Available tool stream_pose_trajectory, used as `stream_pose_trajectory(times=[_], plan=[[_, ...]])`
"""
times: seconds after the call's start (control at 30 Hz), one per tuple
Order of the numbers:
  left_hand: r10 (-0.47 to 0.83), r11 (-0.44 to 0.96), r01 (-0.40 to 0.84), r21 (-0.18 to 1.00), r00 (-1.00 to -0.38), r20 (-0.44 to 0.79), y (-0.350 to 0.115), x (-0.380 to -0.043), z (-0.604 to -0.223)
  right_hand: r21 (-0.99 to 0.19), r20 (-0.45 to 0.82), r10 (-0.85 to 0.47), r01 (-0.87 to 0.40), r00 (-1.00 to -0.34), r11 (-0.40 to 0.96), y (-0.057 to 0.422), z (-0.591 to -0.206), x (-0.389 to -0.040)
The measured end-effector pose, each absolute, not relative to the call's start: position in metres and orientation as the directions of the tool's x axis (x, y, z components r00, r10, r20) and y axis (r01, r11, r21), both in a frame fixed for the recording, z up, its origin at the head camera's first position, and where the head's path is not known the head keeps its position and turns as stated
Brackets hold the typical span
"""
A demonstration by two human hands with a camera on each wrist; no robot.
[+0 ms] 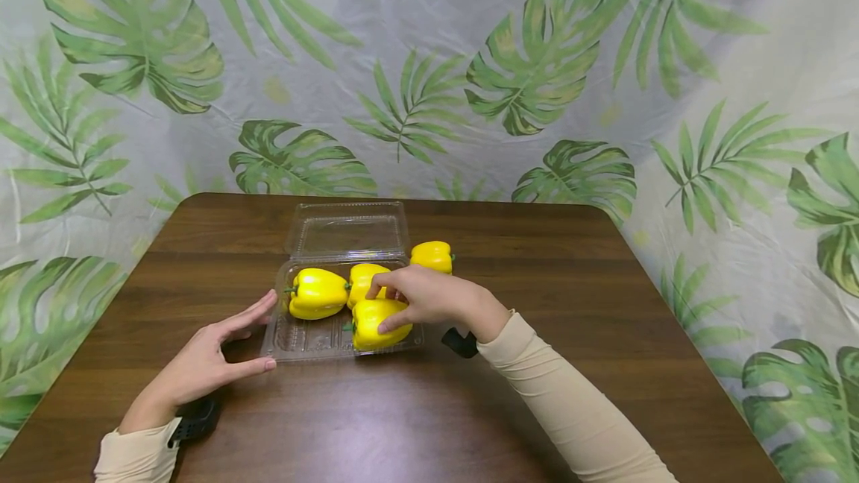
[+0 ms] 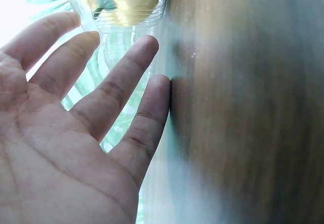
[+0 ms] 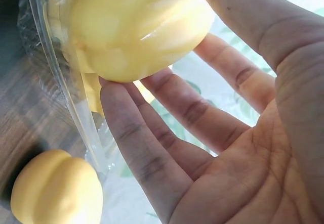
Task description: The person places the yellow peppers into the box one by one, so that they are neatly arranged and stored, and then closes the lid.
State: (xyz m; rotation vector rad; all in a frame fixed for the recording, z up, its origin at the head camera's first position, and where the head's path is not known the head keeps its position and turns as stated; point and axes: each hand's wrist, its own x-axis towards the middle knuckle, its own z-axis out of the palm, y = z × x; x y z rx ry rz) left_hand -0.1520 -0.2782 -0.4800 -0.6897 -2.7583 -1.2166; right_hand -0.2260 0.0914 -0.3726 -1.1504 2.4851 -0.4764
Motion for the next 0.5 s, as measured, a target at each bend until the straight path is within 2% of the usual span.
stream_pose_trajectory(times=[0.3,0.5], plan=[[0.381,0.592,0.418,0.689,-0.899,0.218,-0.278,-0.1523,-0.4794,-0.439,-0.185,-0.767,-0.646,-0.615,0.624,0.0875,-0.3746,-0.2251],[0.383,0.588,0.421,0.691,-0.897,0.221,-0.2769,-0.1516,-0.4792,-0.392,-0.202,-0.757,-0.658,-0.621,0.643,0.0859,-0.3812,-0.2251]])
